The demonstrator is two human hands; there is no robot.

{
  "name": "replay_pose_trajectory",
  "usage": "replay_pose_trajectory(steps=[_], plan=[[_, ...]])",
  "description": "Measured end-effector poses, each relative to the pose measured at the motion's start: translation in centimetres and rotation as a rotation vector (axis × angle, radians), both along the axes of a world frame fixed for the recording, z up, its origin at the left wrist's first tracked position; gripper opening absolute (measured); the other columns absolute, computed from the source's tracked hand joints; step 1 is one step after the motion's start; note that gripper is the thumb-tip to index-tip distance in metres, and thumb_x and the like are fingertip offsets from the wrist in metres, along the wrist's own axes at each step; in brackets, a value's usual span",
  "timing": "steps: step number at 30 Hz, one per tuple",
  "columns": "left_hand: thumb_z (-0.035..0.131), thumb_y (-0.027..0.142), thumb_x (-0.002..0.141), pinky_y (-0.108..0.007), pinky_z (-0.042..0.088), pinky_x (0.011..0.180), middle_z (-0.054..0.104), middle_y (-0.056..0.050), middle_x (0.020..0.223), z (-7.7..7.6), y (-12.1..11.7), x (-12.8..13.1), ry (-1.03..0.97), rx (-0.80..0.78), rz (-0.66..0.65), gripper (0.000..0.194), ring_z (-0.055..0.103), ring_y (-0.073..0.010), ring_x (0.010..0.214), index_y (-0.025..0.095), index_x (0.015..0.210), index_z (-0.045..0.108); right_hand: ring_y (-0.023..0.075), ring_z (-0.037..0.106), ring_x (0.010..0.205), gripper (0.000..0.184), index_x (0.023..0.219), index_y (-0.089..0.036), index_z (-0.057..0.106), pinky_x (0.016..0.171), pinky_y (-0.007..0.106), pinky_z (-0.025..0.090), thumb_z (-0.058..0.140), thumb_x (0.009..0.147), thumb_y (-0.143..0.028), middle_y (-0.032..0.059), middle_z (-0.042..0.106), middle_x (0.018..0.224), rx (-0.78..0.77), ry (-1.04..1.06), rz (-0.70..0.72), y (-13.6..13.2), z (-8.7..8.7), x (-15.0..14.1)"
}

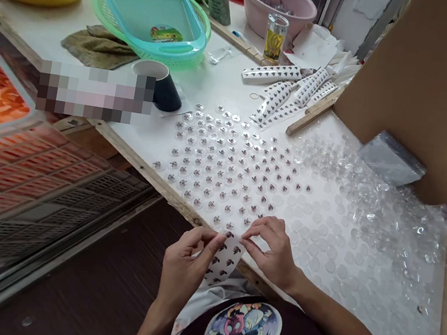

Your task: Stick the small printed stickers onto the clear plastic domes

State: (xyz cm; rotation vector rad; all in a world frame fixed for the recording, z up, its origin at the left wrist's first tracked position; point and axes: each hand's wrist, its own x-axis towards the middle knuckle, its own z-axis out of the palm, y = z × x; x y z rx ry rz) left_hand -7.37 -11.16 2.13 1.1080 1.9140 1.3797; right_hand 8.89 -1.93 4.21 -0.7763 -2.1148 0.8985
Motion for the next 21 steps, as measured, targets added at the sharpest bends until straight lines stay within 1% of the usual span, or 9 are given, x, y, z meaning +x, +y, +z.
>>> replay_pose_trajectory(steps=[3, 5, 6, 8, 11, 13, 15, 18, 21], plan=[[0.071, 0.044, 0.086, -0.023, 0.043, 0.056, 0.065, 0.000, 0.064, -0.1, -0.1, -0.1, -0.022, -0.023, 0.050, 0.028, 0.054, -0.0134, 0.060, 0.018, 0.074, 0.073, 0.0207, 0.063, 0.092, 0.007, 0.087, -0.024, 0.069, 0.084, 0.038, 0.048, 0.067, 0.093, -0.028, 0.0045, 0.066, 0.089, -0.033, 0.043, -0.033, 0.7, 0.6, 0.6], [0.071, 0.045, 0.085, -0.022, 0.041, 0.053, 0.063, 0.000, 0.063, -0.1, -0.2, -0.2, -0.058, -0.032, 0.104, 0.030, 0.051, -0.0122, 0.057, 0.017, 0.073, 0.072, 0.0214, 0.062, 0.093, 0.008, 0.092, -0.024, 0.068, 0.084, 0.038, 0.050, 0.064, 0.094, -0.031, 0.0051, 0.066, 0.092, -0.035, 0.067, -0.136, 2.6, 0.7, 2.1], [0.071, 0.045, 0.085, -0.022, 0.041, 0.052, 0.062, 0.001, 0.062, 0.0, -0.2, -0.4, -0.079, -0.035, 0.125, 0.030, 0.050, -0.0120, 0.056, 0.017, 0.073, 0.071, 0.0220, 0.062, 0.095, 0.010, 0.098, -0.025, 0.067, 0.086, 0.039, 0.050, 0.062, 0.094, -0.033, 0.0057, 0.067, 0.096, -0.027, 0.059, -0.227, 4.0, 0.5, 3.4], [0.072, 0.045, 0.083, -0.022, 0.042, 0.051, 0.063, 0.000, 0.063, 0.1, -0.3, -0.7, -0.107, -0.039, 0.151, 0.029, 0.051, -0.0122, 0.056, 0.017, 0.074, 0.071, 0.0242, 0.061, 0.106, 0.026, 0.119, -0.026, 0.062, 0.096, 0.044, 0.047, 0.058, 0.095, -0.035, 0.0085, 0.066, 0.115, -0.016, -0.028, -0.476, 7.4, -0.6, 6.6], [0.073, 0.044, 0.082, -0.021, 0.042, 0.051, 0.064, 0.000, 0.063, 0.4, -0.1, -1.1, -0.101, -0.036, 0.167, 0.029, 0.052, -0.0124, 0.057, 0.017, 0.073, 0.071, 0.0297, 0.056, 0.123, 0.055, 0.146, -0.023, 0.042, 0.107, 0.053, 0.041, 0.051, 0.092, -0.033, 0.0155, 0.060, 0.133, -0.072, -0.231, -0.731, 12.2, -3.4, 12.0], [0.073, 0.044, 0.081, -0.021, 0.042, 0.052, 0.064, 0.000, 0.063, 0.4, 0.1, -1.2, -0.094, -0.034, 0.173, 0.028, 0.052, -0.0124, 0.057, 0.017, 0.073, 0.071, 0.0319, 0.055, 0.127, 0.065, 0.152, -0.018, 0.032, 0.109, 0.057, 0.038, 0.047, 0.091, -0.031, 0.0195, 0.059, 0.138, -0.132, -0.343, -0.757, 14.1, -5.1, 14.6], [0.073, 0.044, 0.081, -0.021, 0.042, 0.052, 0.064, 0.000, 0.063, 0.4, 0.3, -1.2, -0.090, -0.035, 0.176, 0.028, 0.052, -0.0124, 0.057, 0.017, 0.073, 0.072, 0.0312, 0.057, 0.125, 0.065, 0.153, -0.018, 0.030, 0.109, 0.056, 0.040, 0.045, 0.091, -0.029, 0.0190, 0.062, 0.135, -0.135, -0.390, -0.708, 14.8, -6.2, 15.7], [0.073, 0.043, 0.081, -0.021, 0.042, 0.052, 0.064, 0.000, 0.063, 0.4, 0.5, -1.1, -0.069, -0.037, 0.175, 0.028, 0.052, -0.0123, 0.057, 0.017, 0.073, 0.072, 0.0283, 0.060, 0.122, 0.062, 0.153, -0.021, 0.029, 0.106, 0.051, 0.043, 0.041, 0.093, -0.029, 0.0157, 0.065, 0.130, -0.080, -0.381, -0.638, 15.2, -6.6, 15.3], [0.072, 0.042, 0.082, -0.020, 0.042, 0.052, 0.064, 0.000, 0.063, 0.6, 0.4, -1.1, -0.063, -0.031, 0.162, 0.027, 0.053, -0.0120, 0.058, 0.017, 0.072, 0.071, 0.0268, 0.058, 0.127, 0.062, 0.153, -0.020, 0.028, 0.108, 0.050, 0.042, 0.039, 0.093, -0.026, 0.0166, 0.063, 0.135, -0.061, -0.361, -0.605, 16.0, -6.3, 13.9]])
